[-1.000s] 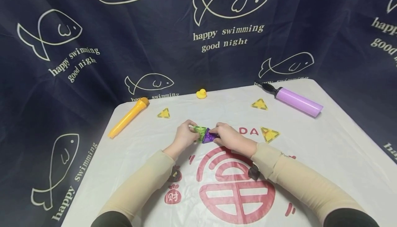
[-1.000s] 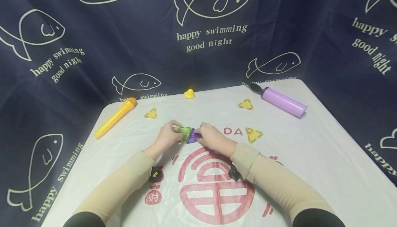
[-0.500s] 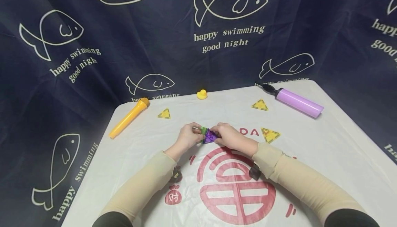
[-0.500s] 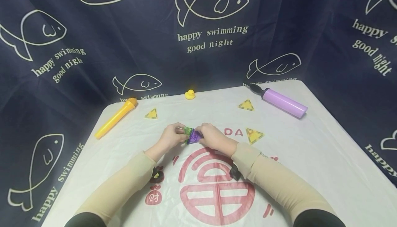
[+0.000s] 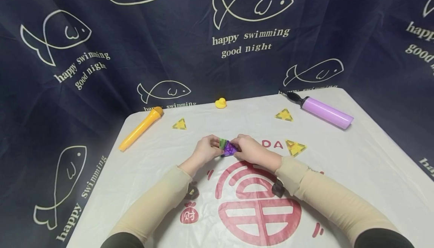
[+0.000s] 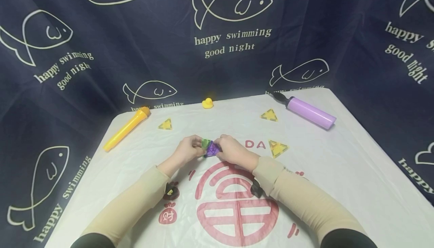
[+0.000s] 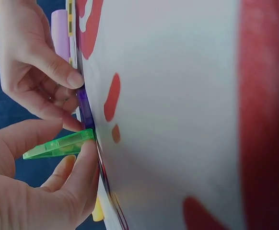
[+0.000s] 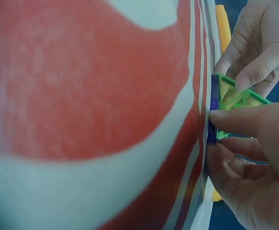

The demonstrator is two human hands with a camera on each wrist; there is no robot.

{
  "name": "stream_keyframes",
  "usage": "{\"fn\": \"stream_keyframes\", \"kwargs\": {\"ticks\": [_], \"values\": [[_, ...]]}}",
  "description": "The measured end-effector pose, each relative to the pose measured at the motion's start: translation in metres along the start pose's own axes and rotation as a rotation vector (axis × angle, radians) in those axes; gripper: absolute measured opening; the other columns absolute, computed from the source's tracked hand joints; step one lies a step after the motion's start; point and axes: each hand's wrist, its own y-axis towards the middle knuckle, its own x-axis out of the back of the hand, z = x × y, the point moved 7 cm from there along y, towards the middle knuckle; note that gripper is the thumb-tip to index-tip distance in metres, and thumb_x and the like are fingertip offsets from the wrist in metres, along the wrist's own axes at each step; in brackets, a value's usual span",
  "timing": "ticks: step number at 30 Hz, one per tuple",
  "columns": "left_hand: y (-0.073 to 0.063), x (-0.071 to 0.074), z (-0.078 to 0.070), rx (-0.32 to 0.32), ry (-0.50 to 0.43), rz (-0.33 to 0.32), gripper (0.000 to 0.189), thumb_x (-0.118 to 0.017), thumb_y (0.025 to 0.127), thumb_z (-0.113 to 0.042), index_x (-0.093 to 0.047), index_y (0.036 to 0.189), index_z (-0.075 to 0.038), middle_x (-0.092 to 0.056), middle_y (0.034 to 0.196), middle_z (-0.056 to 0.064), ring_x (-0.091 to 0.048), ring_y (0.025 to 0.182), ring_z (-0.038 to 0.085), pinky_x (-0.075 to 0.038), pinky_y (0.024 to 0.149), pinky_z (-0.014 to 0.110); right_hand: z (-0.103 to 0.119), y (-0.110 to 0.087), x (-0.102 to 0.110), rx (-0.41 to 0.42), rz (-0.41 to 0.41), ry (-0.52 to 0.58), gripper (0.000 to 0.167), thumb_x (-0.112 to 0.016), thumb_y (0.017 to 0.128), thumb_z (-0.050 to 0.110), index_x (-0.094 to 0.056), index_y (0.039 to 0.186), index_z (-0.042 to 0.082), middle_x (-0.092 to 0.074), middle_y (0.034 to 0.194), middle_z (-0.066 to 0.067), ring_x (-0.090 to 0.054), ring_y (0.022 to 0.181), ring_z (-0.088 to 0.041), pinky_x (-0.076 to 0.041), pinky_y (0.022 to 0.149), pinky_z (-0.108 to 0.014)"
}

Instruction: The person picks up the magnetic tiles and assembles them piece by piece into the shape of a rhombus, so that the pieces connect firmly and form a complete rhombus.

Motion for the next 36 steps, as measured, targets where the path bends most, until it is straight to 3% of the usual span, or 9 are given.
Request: {"fn": "stream_keyframes", "kwargs": {"ticks": [5,8,11,14,18,23,25,31,36], "values": [[-0.004,0.010,0.010,0.026,-0.085,0.037,0.047,-0.077,0.079,0.003,-0.062,0.123,0.003,-0.070,0.106,0.012,-0.068,0.089,0.022,-0.059,0.074,0.030,0.001,0.002,-0.006,-0.066,-0.021,-0.003,0.047,-0.078,0.084,0.006,-0.065,0.127,-0.009,-0.060,0.090,-0.007,-0.054,0.077,-0.017,-0.051,0.070,-0.032],[-0.008,0.023,0.017,0.047,-0.116,0.027,0.051,-0.076,0.079,0.004,-0.060,0.126,0.005,-0.068,0.110,0.015,-0.068,0.088,0.024,-0.060,0.073,0.032,0.004,0.003,-0.008,-0.095,-0.022,0.032,0.053,-0.078,0.083,0.005,-0.061,0.131,-0.011,-0.061,0.089,-0.008,-0.055,0.077,-0.018,-0.051,0.071,-0.032],[-0.009,0.040,0.025,0.055,-0.086,-0.006,0.052,-0.077,0.078,0.003,-0.059,0.127,0.004,-0.067,0.113,0.016,-0.068,0.091,0.025,-0.059,0.074,0.032,0.004,0.004,-0.008,-0.110,0.000,0.112,0.063,-0.081,0.080,0.005,-0.056,0.136,-0.012,-0.063,0.089,-0.008,-0.056,0.078,-0.018,-0.050,0.072,-0.032],[-0.009,0.061,0.032,0.048,-0.051,-0.051,0.053,-0.077,0.078,0.003,-0.059,0.128,0.005,-0.068,0.114,0.018,-0.067,0.098,0.029,-0.057,0.080,0.034,-0.002,0.007,-0.004,-0.132,0.059,0.178,0.074,-0.085,0.078,0.007,-0.051,0.142,-0.010,-0.065,0.091,-0.008,-0.055,0.079,-0.018,-0.049,0.077,-0.033],[-0.007,0.098,0.038,0.059,-0.014,-0.143,0.052,-0.076,0.081,0.003,-0.059,0.129,0.007,-0.068,0.115,0.022,-0.066,0.100,0.033,-0.057,0.082,0.033,-0.014,0.014,0.001,-0.119,0.168,0.182,0.082,-0.088,0.078,0.010,-0.047,0.148,-0.005,-0.064,0.102,-0.010,-0.055,0.087,-0.020,-0.049,0.082,-0.035],[0.003,0.141,0.056,0.145,0.049,-0.263,0.049,-0.075,0.085,-0.003,-0.059,0.131,0.005,-0.066,0.119,0.021,-0.065,0.095,0.028,-0.054,0.080,0.031,-0.021,0.021,0.000,-0.035,0.251,0.167,0.083,-0.088,0.078,0.011,-0.047,0.149,-0.002,-0.062,0.115,-0.013,-0.054,0.098,-0.023,-0.049,0.088,-0.038],[0.008,0.152,0.064,0.187,0.052,-0.299,0.050,-0.074,0.086,-0.006,-0.059,0.132,0.003,-0.064,0.123,0.021,-0.064,0.099,0.029,-0.054,0.086,0.035,-0.022,0.023,-0.001,-0.013,0.265,0.166,0.083,-0.088,0.078,0.010,-0.048,0.149,0.000,-0.061,0.117,-0.013,-0.054,0.100,-0.024,-0.048,0.090,-0.039],[0.023,0.167,0.076,0.258,0.053,-0.337,0.056,-0.074,0.089,-0.015,-0.055,0.138,0.003,-0.055,0.135,0.022,-0.053,0.121,0.035,-0.045,0.105,0.046,-0.025,0.027,-0.004,-0.001,0.299,0.185,0.082,-0.089,0.079,0.014,-0.049,0.150,0.006,-0.057,0.123,-0.011,-0.052,0.105,-0.024,-0.047,0.091,-0.039],[0.042,0.166,0.077,0.287,0.096,-0.353,0.061,-0.076,0.088,-0.017,-0.053,0.139,0.006,-0.054,0.139,0.023,-0.050,0.126,0.037,-0.041,0.110,0.046,-0.028,0.026,-0.004,0.011,0.294,0.184,0.079,-0.090,0.078,0.017,-0.052,0.147,0.006,-0.057,0.119,-0.011,-0.054,0.105,-0.024,-0.047,0.094,-0.041]]}}
